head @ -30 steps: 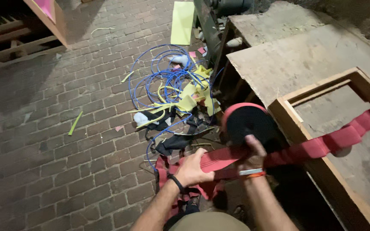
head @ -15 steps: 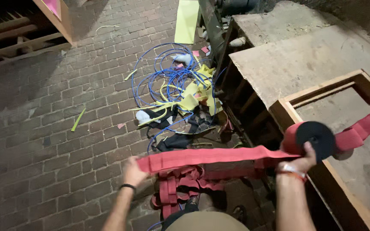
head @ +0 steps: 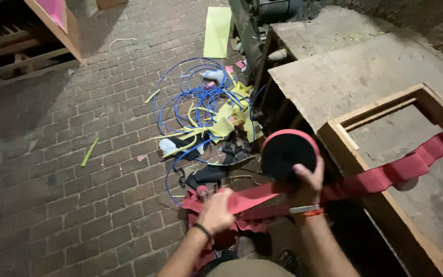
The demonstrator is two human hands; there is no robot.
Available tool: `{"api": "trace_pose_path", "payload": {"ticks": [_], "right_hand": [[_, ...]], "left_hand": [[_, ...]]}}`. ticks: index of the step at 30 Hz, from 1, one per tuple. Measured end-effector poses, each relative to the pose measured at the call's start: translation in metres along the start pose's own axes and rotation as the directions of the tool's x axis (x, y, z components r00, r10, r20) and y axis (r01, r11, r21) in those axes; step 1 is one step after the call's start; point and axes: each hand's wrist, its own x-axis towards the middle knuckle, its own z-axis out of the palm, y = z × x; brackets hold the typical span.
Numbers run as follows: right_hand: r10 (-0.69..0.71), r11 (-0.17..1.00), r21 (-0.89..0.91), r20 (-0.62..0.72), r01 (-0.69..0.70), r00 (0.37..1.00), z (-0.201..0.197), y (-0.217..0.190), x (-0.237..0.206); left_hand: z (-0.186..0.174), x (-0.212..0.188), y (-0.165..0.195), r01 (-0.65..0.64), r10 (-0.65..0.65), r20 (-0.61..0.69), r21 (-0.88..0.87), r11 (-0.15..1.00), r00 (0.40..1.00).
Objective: The person unrolls a red strap from a roll, lays it across a wooden frame, and secures it using a pneumatic staple gun. They repeat this process for multiple straps, cutting excess length with scissors and stapling each strap in place.
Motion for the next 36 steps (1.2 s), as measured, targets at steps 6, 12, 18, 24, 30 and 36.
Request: {"api": "trace_pose_path", "payload": {"ticks": [6, 12, 18, 24, 30, 36], "right_hand": [[-0.055, 0.993, 0.098, -0.13, 0.068, 0.99, -0.035, -0.032, 0.041], [-0.001, 0.935, 0.337, -0.315, 0.113, 0.949, -0.06, -0.028, 0.042], [0.123, 0.906, 0.419, -0.124, -0.061, 0.985, -0.04, 0.003, 0.014], [-0.078, 0.995, 0.069, 0.066, 0.074, 0.995, -0.025, 0.025, 0.006], [-0.296, 0.954, -0.056, 0.007, 0.296, 0.955, -0.061, 0.014, 0.034], [-0.323, 0.932, -0.188, -0.036, 0.311, 0.946, -0.094, -0.007, 0.056]], "left_hand": [[-0.057, -0.046, -0.137, 0.22, -0.163, -0.323, 0.149, 0.964, 0.932], [-0.084, -0.075, -0.234, 0.576, -0.529, -0.433, -0.028, 0.817, 0.729], [0.01, 0.023, -0.073, -0.079, 0.102, 0.006, -0.589, 0.804, 0.995], [0.045, 0.063, 0.058, -0.094, 0.206, 0.221, -0.432, 0.897, 0.953], [0.02, 0.016, -0.024, -0.086, 0.091, 0.033, -0.138, 0.987, 0.995], [-0.024, -0.025, -0.18, 0.386, -0.396, -0.231, -0.089, 0.918, 0.889]]}}
